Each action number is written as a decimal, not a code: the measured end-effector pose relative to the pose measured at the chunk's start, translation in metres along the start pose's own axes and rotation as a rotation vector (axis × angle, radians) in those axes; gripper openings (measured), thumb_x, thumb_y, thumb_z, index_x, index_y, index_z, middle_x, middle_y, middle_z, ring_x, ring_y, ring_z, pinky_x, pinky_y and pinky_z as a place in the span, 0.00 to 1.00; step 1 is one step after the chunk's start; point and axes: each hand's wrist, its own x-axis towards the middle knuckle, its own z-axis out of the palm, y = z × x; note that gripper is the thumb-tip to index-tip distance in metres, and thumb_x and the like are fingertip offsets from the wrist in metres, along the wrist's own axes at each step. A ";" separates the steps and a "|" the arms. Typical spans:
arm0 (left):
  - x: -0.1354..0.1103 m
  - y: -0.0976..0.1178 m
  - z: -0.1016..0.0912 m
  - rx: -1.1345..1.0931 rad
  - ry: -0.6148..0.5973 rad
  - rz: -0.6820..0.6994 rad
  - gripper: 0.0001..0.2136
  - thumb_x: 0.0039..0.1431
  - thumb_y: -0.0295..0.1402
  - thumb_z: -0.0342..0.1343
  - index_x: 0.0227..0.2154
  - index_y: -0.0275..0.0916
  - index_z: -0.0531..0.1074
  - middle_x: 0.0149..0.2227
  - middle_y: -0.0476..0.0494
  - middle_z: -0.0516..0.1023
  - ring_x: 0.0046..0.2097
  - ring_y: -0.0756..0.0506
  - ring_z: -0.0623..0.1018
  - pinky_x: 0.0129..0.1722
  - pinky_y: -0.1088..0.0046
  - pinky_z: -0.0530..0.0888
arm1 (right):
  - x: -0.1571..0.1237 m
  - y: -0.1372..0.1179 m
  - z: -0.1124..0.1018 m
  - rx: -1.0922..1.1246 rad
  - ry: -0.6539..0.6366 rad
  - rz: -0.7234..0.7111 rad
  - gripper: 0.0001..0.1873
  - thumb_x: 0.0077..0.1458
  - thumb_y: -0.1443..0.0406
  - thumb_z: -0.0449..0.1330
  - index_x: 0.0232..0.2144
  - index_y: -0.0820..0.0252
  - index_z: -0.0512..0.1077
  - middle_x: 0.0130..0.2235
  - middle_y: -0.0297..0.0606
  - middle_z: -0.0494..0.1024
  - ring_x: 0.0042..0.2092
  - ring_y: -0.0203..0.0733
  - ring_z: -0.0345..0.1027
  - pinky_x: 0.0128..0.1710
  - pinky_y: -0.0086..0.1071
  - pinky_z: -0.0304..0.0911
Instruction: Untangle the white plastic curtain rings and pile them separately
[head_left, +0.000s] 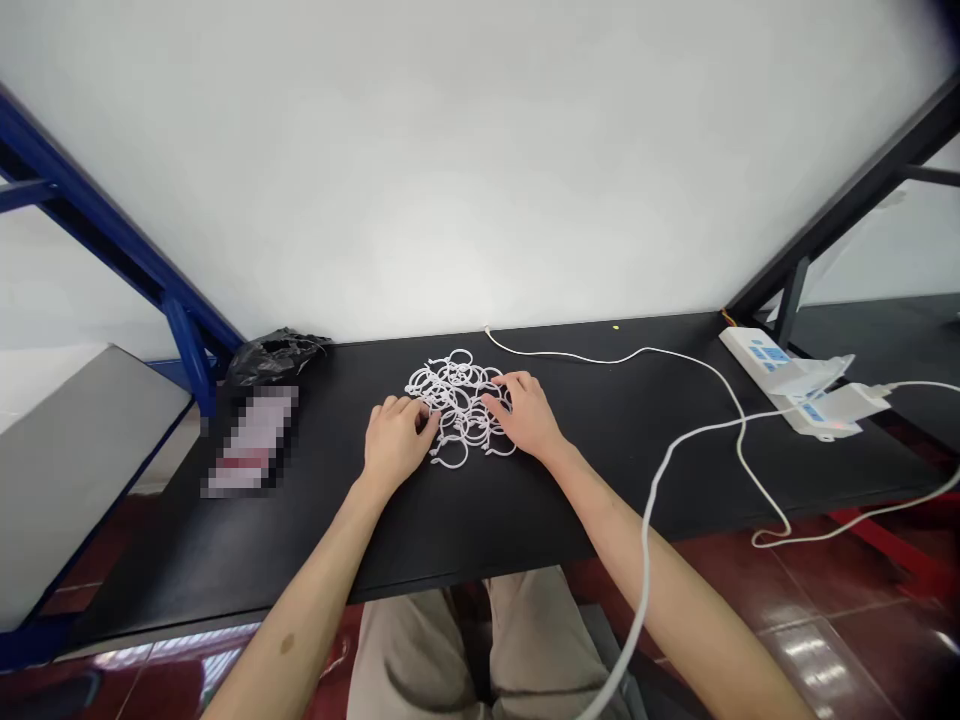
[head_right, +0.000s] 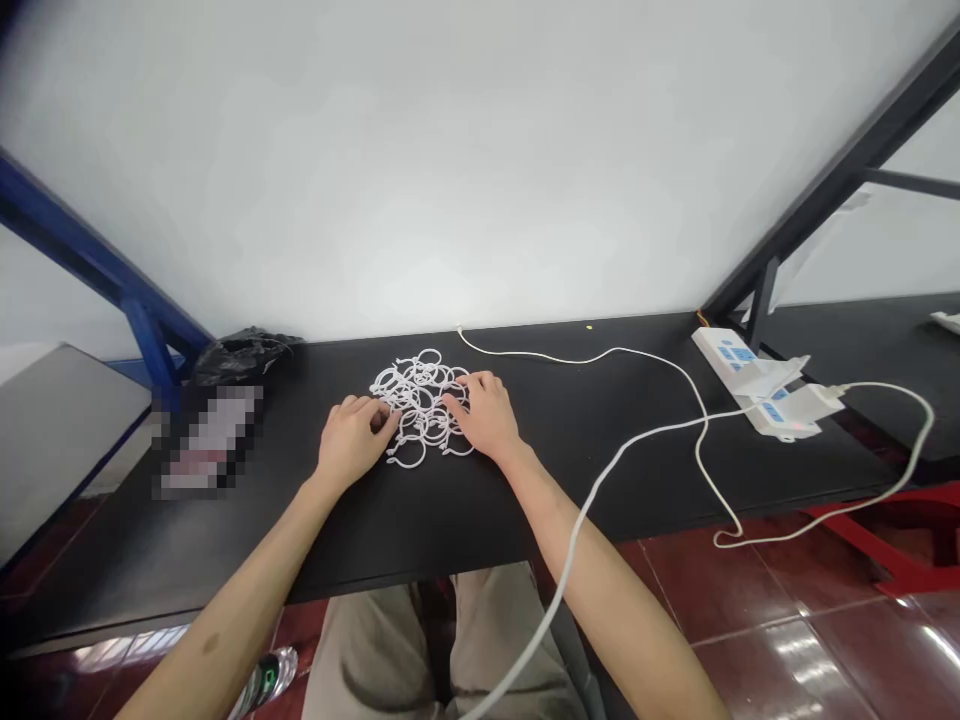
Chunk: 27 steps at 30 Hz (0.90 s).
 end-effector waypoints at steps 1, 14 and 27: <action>0.001 0.001 0.001 -0.028 -0.011 -0.017 0.13 0.64 0.39 0.52 0.25 0.42 0.71 0.28 0.44 0.75 0.37 0.41 0.72 0.39 0.62 0.66 | 0.000 0.000 0.000 -0.001 -0.003 0.000 0.20 0.63 0.54 0.55 0.52 0.59 0.71 0.50 0.47 0.71 0.53 0.53 0.66 0.56 0.48 0.62; -0.002 0.004 -0.014 -0.507 0.106 -0.204 0.10 0.62 0.40 0.55 0.29 0.40 0.71 0.27 0.51 0.73 0.28 0.50 0.69 0.31 0.74 0.67 | -0.005 -0.014 -0.003 0.016 0.172 -0.115 0.15 0.65 0.58 0.53 0.46 0.59 0.73 0.47 0.47 0.74 0.51 0.53 0.65 0.54 0.47 0.63; -0.003 0.011 -0.021 -1.022 -0.159 -0.279 0.14 0.60 0.46 0.57 0.30 0.40 0.69 0.26 0.49 0.74 0.28 0.50 0.72 0.29 0.75 0.69 | -0.023 -0.048 0.007 0.326 0.166 -0.335 0.14 0.66 0.63 0.52 0.52 0.56 0.70 0.44 0.41 0.80 0.44 0.42 0.75 0.48 0.38 0.70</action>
